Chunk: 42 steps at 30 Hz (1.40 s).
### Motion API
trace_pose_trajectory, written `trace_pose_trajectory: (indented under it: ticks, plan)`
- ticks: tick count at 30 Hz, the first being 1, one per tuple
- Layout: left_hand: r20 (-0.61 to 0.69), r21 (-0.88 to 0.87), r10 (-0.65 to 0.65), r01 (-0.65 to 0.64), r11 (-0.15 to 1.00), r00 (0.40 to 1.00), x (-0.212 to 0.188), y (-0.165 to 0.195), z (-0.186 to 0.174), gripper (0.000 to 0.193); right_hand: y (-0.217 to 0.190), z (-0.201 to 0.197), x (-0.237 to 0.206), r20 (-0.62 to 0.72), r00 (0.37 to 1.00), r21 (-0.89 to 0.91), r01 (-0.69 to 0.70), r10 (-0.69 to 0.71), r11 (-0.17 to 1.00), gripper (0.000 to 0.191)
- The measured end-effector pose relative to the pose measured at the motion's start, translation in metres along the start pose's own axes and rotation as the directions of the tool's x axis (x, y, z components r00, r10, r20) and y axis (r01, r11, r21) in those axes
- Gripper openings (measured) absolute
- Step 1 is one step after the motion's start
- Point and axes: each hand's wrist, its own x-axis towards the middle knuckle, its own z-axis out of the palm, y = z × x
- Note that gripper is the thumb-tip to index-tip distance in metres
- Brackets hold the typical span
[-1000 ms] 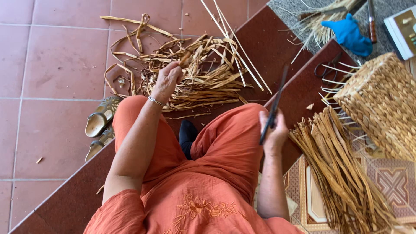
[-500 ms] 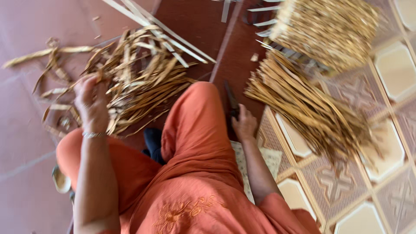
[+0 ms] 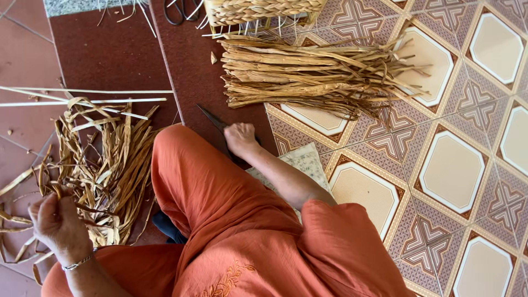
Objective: The person sits on the floor and uses shears to trim and split dried plant strips. They repeatedly pick up strips, cut them, and place the trimmed pieces into a pile on the floor.
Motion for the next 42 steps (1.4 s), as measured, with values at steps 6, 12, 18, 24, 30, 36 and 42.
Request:
trace_pose_trajectory:
  ticks: [6, 12, 18, 24, 30, 36, 42]
  plan:
    - [0.054, 0.071, -0.005, 0.002, 0.997, 0.999, -0.004, 0.042, 0.017, 0.011, -0.115, -0.034, -0.008, -0.492, 0.796, 0.41, 0.569, -0.353, 0.712, 0.015]
    - [0.129, -0.172, -0.074, 0.095, 0.98, 0.989, -0.006, 0.093, 0.032, 0.011, -0.25, -0.011, -0.035, -0.634, 0.492, 0.443, 0.864, -0.597, 0.242, 0.082]
    - [0.163, -0.198, 0.039, -0.006, 0.98, 0.986, -0.001, 0.12, 0.036, 0.021, -0.277, 0.002, -0.028, -0.403, 0.695, 0.611, 0.688, -0.595, 0.391, 0.015]
    - [0.011, -0.217, -0.244, 0.24, 0.946, 0.97, 0.004, 0.111, 0.031, 0.036, -0.215, -0.076, -0.006, -0.56, 0.788, 0.828, 0.541, -0.255, -0.146, 0.024]
    - [-0.055, -0.317, -0.351, 0.317, 0.894, 0.935, 0.007, 0.074, 0.023, 0.017, -0.042, -0.158, -0.039, -0.673, 0.705, 0.737, 0.664, 0.222, 0.124, 0.04]
    - [-0.01, -0.31, -0.423, 0.399, 0.863, 0.906, 0.009, 0.045, 0.031, 0.019, 0.144, -0.135, -0.052, -0.345, 0.602, 0.761, 0.628, 0.72, -0.16, 0.032]
    - [0.032, -0.286, -0.426, 0.416, 0.863, 0.904, 0.015, 0.034, 0.043, 0.018, 0.252, -0.072, -0.073, 0.155, 0.379, 0.792, 0.504, 0.912, -0.345, 0.03]
